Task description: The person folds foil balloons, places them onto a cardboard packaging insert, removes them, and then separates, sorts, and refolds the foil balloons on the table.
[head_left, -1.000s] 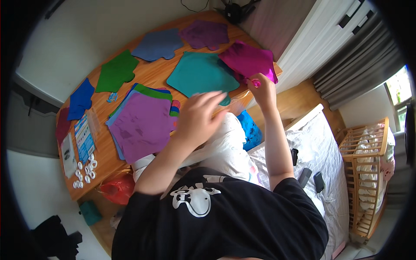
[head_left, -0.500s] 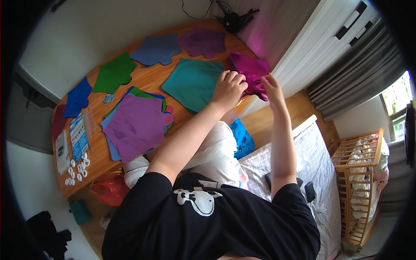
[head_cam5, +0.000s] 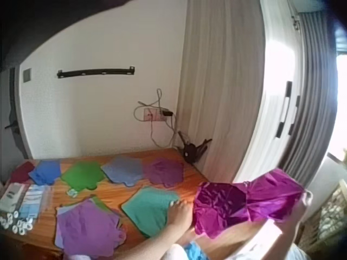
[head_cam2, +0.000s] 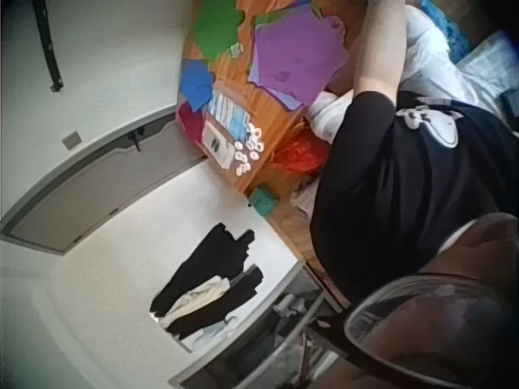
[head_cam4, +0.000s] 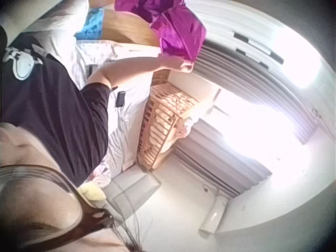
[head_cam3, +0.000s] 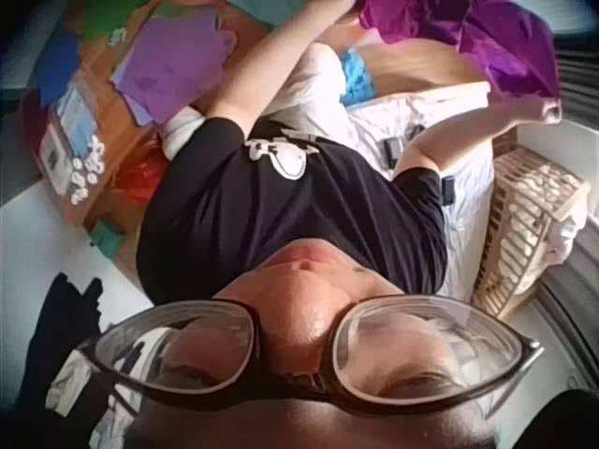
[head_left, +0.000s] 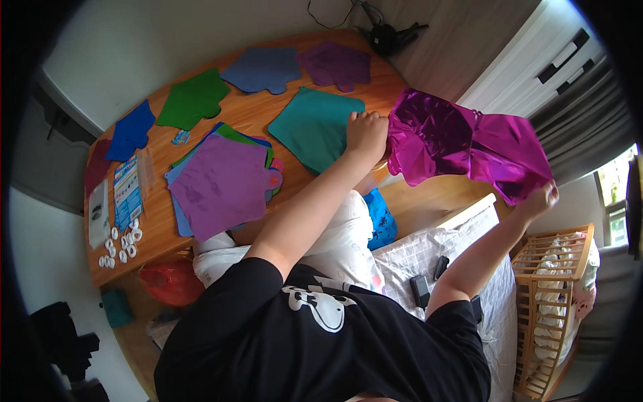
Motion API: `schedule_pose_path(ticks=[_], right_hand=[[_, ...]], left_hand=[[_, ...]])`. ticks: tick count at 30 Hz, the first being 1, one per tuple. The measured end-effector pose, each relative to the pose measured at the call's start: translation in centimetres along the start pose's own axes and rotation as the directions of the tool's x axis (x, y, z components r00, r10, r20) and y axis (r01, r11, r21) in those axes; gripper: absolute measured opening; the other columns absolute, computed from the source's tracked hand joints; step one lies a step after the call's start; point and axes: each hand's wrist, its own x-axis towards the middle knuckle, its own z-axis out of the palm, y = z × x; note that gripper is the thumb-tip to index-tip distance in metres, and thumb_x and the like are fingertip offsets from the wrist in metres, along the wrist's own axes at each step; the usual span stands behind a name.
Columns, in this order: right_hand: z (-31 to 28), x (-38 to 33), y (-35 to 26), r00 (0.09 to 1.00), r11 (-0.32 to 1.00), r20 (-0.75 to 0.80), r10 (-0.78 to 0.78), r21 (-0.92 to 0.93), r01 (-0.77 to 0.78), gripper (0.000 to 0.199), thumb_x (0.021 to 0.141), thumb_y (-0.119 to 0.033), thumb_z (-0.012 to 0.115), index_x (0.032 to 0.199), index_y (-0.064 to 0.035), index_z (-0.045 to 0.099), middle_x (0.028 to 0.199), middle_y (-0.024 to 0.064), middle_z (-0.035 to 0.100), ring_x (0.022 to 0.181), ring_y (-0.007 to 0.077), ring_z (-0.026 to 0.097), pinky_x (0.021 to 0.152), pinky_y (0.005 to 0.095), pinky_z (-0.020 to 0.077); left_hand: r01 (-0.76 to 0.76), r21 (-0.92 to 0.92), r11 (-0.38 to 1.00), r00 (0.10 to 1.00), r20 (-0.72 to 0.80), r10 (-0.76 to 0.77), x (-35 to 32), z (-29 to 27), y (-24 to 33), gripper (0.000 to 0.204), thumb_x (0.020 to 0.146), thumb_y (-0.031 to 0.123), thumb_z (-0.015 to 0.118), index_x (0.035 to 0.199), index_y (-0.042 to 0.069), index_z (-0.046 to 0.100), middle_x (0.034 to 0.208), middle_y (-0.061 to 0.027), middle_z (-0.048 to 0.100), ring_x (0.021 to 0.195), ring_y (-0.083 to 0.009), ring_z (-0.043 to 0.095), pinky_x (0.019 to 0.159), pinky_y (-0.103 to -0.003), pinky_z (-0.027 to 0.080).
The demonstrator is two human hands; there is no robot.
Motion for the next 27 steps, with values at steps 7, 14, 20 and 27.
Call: schedule_pose_path(ticks=[7, 14, 20, 27], right_hand=[[-4.6, -3.6, -9.3, 0.947, 0.954, -0.273, -0.167, -0.286, 0.086, 0.042, 0.107, -0.026, 0.052, 0.129, 0.0096, 0.05, 0.121, 0.0242, 0.059, 0.102, 0.0317, 0.067, 0.081, 0.0391, 0.0609], [-1.2, -10.5, -10.2, 0.782, 0.648, -0.059, -0.621, -0.599, 0.47, 0.032, 0.105, -0.025, 0.052, 0.119, 0.0043, 0.056, 0.117, 0.0203, 0.059, 0.097, 0.032, 0.068, 0.077, 0.0392, 0.0633], [6.5, -26.6, -7.0, 0.687, 0.726, 0.281, -0.67, 0.443, 0.527, 0.023, 0.104, -0.018, 0.057, 0.116, 0.0012, 0.056, 0.114, 0.0205, 0.071, 0.083, 0.0243, 0.069, 0.076, 0.0355, 0.0584], [11.8, -39.2, -9.0, -0.335, 0.831, 0.841, -0.424, 0.509, 0.226, 0.042, 0.09, -0.005, 0.064, 0.132, -0.0056, 0.066, 0.129, 0.0117, 0.07, 0.121, 0.0353, 0.066, 0.111, 0.0553, 0.0428]], left_hand=[[0.14, 0.0, 0.99, 0.989, 0.056, -0.14, 0.4, -0.3, -0.7, 0.008, 0.083, 0.011, 0.065, 0.082, 0.012, 0.073, 0.09, -0.008, 0.072, 0.093, -0.0274, 0.07, 0.086, -0.045, 0.046], [0.192, -0.089, 0.977, 0.968, 0.179, -0.174, -1.4, -1.0, 0.6, 0.019, 0.081, 0.02, 0.074, 0.098, 0.012, 0.069, 0.105, -0.0075, 0.071, 0.102, -0.028, 0.068, 0.094, -0.049, 0.046], [-0.214, -0.426, 0.879, 0.969, 0.021, 0.246, -11.7, -8.9, -1.0, 0.04, 0.086, 0.022, 0.077, 0.123, 0.011, 0.063, 0.117, -0.007, 0.066, 0.111, -0.0271, 0.064, 0.106, -0.049, 0.043], [0.177, -0.557, 0.811, 0.84, 0.515, 0.17, -22.8, -26.4, -10.2, 0.023, 0.089, 0.02, 0.076, 0.109, 0.008, 0.074, 0.109, -0.0099, 0.071, 0.104, -0.0282, 0.068, 0.09, -0.038, 0.054]])
